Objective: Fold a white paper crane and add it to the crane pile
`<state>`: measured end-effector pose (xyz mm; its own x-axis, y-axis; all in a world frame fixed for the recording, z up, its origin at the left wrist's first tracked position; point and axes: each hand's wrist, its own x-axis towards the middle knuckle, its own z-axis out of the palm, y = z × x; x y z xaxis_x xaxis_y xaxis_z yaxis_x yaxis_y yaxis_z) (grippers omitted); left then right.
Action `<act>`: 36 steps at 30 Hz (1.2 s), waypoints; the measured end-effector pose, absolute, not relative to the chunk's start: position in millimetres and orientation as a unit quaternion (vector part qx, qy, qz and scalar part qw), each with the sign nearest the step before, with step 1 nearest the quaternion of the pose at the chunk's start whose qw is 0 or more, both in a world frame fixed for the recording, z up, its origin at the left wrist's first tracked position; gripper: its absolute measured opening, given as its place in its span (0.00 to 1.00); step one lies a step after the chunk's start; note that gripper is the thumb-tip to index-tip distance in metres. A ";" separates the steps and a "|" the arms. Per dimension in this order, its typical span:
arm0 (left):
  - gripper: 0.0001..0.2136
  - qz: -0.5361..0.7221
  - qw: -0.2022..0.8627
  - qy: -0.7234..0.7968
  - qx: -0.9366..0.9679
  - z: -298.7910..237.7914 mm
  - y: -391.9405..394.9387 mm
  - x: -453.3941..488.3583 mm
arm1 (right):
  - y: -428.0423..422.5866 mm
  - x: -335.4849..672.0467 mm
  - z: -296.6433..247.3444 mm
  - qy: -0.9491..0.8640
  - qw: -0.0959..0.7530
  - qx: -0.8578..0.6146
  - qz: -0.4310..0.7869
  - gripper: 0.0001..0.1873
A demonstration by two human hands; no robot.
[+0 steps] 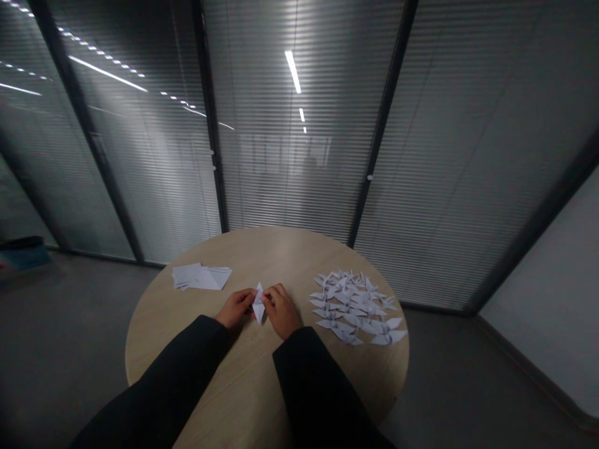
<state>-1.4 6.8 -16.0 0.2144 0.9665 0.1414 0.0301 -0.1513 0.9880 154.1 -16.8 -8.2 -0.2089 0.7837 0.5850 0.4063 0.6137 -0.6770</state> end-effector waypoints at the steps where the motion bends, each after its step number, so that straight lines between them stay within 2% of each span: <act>1: 0.24 0.468 0.496 0.418 0.600 -15.6 6.2 -1.2 | -16.3 154.1 -8.9 -0.752 0.489 -0.399 0.190 0.06; 10: 0.31 0.442 0.514 0.401 0.616 -8.5 -0.5 1.3 | -14.9 154.8 -9.0 -0.754 0.488 -0.408 0.162 0.06; 17: 0.24 0.423 0.489 0.399 0.650 -11.3 1.1 -1.3 | -14.6 155.0 -10.1 -0.753 0.487 -0.408 0.167 0.05; 25: 0.25 0.423 0.524 0.396 0.625 -7.0 -2.7 1.7 | -15.0 156.1 -8.8 -0.747 0.494 -0.414 0.166 0.05; 36: 0.22 0.416 0.518 0.392 0.637 -11.1 1.1 -0.3 | -13.4 155.8 -11.0 -0.746 0.494 -0.418 0.158 0.06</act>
